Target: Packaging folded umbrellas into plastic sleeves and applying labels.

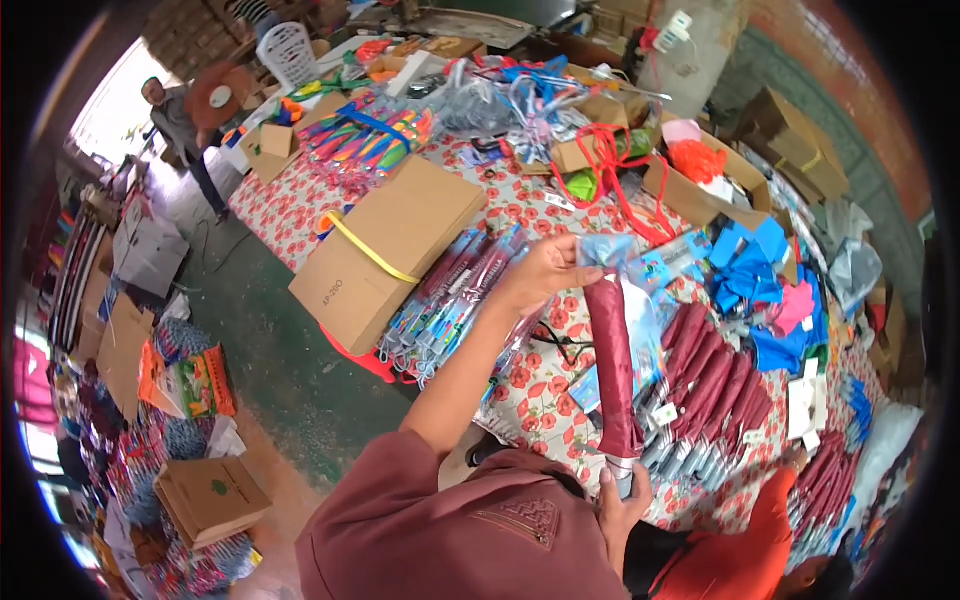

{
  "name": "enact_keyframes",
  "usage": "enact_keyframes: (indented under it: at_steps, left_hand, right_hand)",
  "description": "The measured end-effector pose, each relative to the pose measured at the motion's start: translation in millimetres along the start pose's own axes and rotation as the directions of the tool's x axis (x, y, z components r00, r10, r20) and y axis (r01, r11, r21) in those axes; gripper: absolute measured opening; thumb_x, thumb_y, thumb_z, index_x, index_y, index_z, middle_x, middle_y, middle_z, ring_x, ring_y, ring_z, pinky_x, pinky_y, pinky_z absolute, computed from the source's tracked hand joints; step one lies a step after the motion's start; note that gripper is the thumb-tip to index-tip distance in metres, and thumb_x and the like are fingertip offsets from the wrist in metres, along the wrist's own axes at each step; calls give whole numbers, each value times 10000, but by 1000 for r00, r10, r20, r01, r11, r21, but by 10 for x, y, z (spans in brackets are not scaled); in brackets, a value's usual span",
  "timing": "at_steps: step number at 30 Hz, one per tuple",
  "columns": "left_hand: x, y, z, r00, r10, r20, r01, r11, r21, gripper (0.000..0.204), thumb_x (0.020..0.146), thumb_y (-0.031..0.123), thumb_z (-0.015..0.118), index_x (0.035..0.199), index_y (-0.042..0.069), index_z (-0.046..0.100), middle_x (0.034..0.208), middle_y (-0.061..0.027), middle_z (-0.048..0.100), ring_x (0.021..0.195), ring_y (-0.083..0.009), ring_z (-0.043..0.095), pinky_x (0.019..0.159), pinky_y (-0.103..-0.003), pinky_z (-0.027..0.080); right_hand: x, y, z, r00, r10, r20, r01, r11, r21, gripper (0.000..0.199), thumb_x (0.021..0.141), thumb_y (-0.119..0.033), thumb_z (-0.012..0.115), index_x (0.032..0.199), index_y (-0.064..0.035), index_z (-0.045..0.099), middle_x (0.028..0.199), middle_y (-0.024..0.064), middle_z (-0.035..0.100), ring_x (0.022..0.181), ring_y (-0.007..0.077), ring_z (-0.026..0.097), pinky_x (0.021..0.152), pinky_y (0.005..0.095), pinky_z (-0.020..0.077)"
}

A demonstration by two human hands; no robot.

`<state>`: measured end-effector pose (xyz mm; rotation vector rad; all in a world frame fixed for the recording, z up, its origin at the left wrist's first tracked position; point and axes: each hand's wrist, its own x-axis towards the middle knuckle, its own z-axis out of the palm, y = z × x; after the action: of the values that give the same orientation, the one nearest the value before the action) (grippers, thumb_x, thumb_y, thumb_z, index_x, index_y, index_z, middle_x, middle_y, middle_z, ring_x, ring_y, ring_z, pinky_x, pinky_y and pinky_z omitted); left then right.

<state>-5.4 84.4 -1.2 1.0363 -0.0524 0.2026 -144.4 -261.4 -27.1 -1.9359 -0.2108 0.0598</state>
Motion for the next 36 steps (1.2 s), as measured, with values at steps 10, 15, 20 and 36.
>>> enact_keyframes:
  at_steps: [10,15,20,36]
  left_hand:
    - [102,-369,11,997,43,65,-26,968,-249,437,893,-16,705,1316,16,599,1076,-13,707,851,-59,645,761,-164,503]
    - [13,-291,11,993,6,117,42,917,-396,548,878,10,735,1393,6,548,1135,-28,699,874,-67,646,770,-162,500]
    - [-25,-281,27,979,72,193,42,846,-531,594,858,31,761,1405,-2,530,1186,-59,693,917,-85,654,789,-177,507]
    - [-258,117,-17,979,154,136,-107,948,-301,523,818,23,778,1302,0,584,1110,-69,685,890,-105,630,761,-185,484]
  right_hand:
    - [33,523,-130,855,210,474,-461,729,507,641,925,-431,718,1417,-90,489,804,75,641,536,143,504,488,225,411]
    - [81,446,-105,739,70,670,-629,428,649,521,1015,-380,600,1339,20,515,717,57,550,466,101,375,425,240,332]
    - [144,280,-107,582,-107,806,-809,23,587,472,1047,-371,544,1294,32,554,716,38,514,486,91,379,423,227,306]
    - [242,41,-42,710,154,687,-565,708,425,345,1054,-310,514,1195,-1,574,742,49,565,503,110,450,416,232,349]
